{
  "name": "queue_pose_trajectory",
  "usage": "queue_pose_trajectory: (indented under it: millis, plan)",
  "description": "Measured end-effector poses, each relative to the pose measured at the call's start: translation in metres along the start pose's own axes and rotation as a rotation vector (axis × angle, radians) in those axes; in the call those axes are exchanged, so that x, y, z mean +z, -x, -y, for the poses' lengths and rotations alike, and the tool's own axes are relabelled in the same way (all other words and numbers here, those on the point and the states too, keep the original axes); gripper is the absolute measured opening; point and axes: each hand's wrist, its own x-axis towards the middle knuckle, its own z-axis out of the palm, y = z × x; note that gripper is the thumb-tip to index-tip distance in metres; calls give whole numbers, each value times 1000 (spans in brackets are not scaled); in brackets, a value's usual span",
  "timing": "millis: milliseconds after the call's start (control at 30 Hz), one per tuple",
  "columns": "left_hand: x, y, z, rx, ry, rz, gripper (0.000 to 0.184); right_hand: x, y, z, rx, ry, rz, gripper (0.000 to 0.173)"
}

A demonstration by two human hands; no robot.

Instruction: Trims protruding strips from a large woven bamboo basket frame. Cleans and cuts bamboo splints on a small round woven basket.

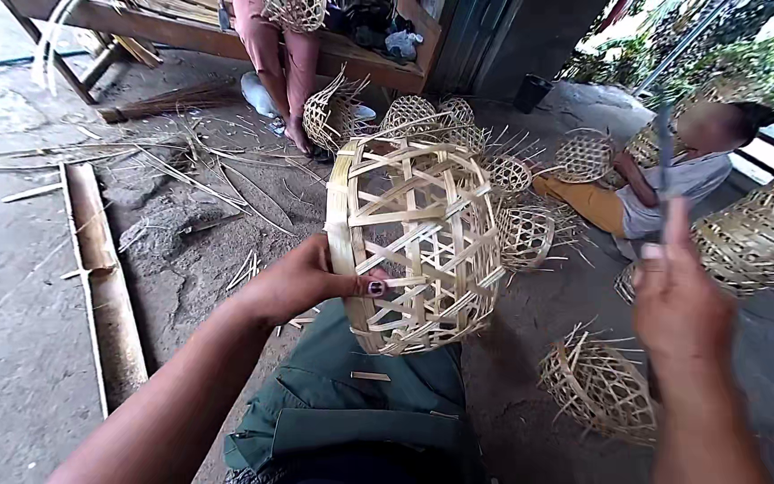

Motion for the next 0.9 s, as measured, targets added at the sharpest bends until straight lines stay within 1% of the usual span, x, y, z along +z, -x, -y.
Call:
queue_pose_trajectory:
  millis: [33, 67, 100, 167, 233, 300, 367, 433, 500, 567, 600, 700, 800, 833, 867, 900]
  plan:
    - [-11, 1, 4, -30, 6, 14, 10, -8, -8, -21, 129, -85, -5, 57]
    - [-16, 0, 9, -41, 13, 5, 10, -8, -10, -34, 208, -205, 1, 60]
    - [-16, -2, 14, -42, 31, -24, 10, -4, -4, -39, 248, -373, 20, 62]
    - [-4, -14, 20, -8, 56, -143, 9, 14, 10, -21, 265, -703, 108, 60]
    - [17, -28, 17, 12, 16, -263, 10, 38, 22, 7, 201, -891, 188, 62]
    - [35, -36, 19, 7, -81, -299, 10, 61, 29, 31, 112, -991, 199, 76]
    - [43, -40, 24, 19, -167, -280, 12, 77, 31, 48, 72, -1031, 165, 90]
    - [43, -42, 25, 30, -264, -338, 15, 88, 31, 60, 70, -1000, 99, 102]
    - [41, -41, 27, 15, -351, -413, 19, 99, 34, 66, 99, -963, 65, 107]
    - [40, -40, 31, -29, -439, -454, 23, 110, 35, 67, 140, -940, 82, 107]
    - [40, -39, 35, -44, -453, -460, 24, 115, 36, 65, 159, -973, 97, 106]
    - [41, -42, 39, -62, -496, -490, 26, 123, 35, 62, 194, -1121, 119, 93]
    - [41, -45, 46, -62, -550, -524, 28, 125, 39, 61, 214, -1188, 154, 85]
    - [39, -45, 49, -39, -509, -501, 26, 125, 40, 61, 223, -1199, 164, 84]
    - [37, -42, 52, 7, -404, -435, 21, 124, 41, 60, 234, -1210, 164, 82]
    - [34, -39, 54, 57, -227, -309, 13, 123, 40, 58, 247, -1230, 163, 80]
